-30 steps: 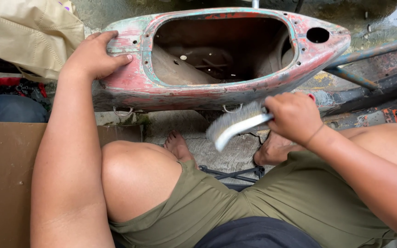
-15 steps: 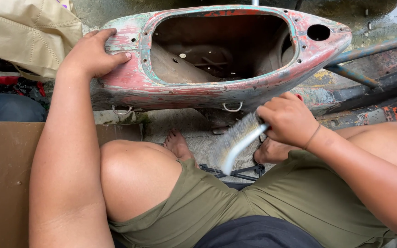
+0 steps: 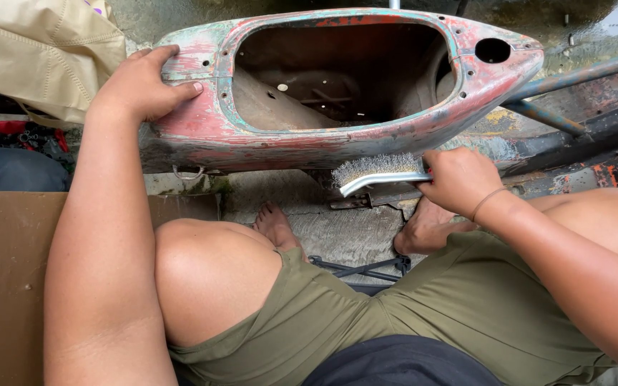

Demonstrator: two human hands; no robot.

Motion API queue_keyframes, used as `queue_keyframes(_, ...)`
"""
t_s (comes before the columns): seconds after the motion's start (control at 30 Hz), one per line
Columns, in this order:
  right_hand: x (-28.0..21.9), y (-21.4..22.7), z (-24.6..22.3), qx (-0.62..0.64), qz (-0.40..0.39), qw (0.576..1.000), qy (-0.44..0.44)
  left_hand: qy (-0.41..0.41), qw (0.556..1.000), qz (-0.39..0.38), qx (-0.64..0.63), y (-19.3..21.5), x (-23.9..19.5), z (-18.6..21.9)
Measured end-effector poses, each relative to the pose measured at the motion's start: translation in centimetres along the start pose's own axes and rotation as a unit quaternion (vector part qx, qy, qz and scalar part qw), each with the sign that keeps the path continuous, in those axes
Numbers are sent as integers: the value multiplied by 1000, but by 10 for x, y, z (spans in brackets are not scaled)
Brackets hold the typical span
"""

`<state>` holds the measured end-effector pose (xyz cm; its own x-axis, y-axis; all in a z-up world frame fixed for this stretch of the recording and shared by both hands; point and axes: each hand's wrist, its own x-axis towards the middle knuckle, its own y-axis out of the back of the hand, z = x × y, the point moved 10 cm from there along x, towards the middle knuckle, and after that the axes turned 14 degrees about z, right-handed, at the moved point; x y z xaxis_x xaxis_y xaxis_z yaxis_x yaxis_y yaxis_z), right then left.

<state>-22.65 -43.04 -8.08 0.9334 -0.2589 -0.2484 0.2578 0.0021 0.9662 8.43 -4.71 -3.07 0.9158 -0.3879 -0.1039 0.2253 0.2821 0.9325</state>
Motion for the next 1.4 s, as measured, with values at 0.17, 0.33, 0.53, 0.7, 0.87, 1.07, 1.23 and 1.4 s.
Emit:
queue_keyframes(0.17, -14, 14, -31, 10, 141, 975, 171, 4, 1000, -1, 1, -1, 1, -2)
queue_keyframes(0.33, -7, 25, -27, 43, 208, 965, 155, -12, 1000, -1, -3, -3, 0, 0)
queue_keyframes(0.53, -22, 47, -53, 137, 275, 906, 291, -8, 1000, 1, 0, -4, 2, -4)
queue_keyframes(0.7, 5, -15, -11, 35, 18, 998, 40, -7, 1000, 2, -7, -2, 1, -2)
queue_keyframes(0.87, 11, 9, 6, 1, 36, 999, 34, -5, 1000, 1, -7, -2, 1, -3)
queue_keyframes(1.07, 8, -3, 2, -20, -28, 999, 0, 13, 1000, 1, -5, 0, -1, -2)
queue_keyframes(1.23, 6, 28, 2, -9, 4, 1000, 0, 33, 999, -7, -1, 0, -5, -3)
queue_keyframes(1.4, 7, 27, 6, -11, -5, 1000, -15, 25, 1000, -5, -2, 0, -3, -2)
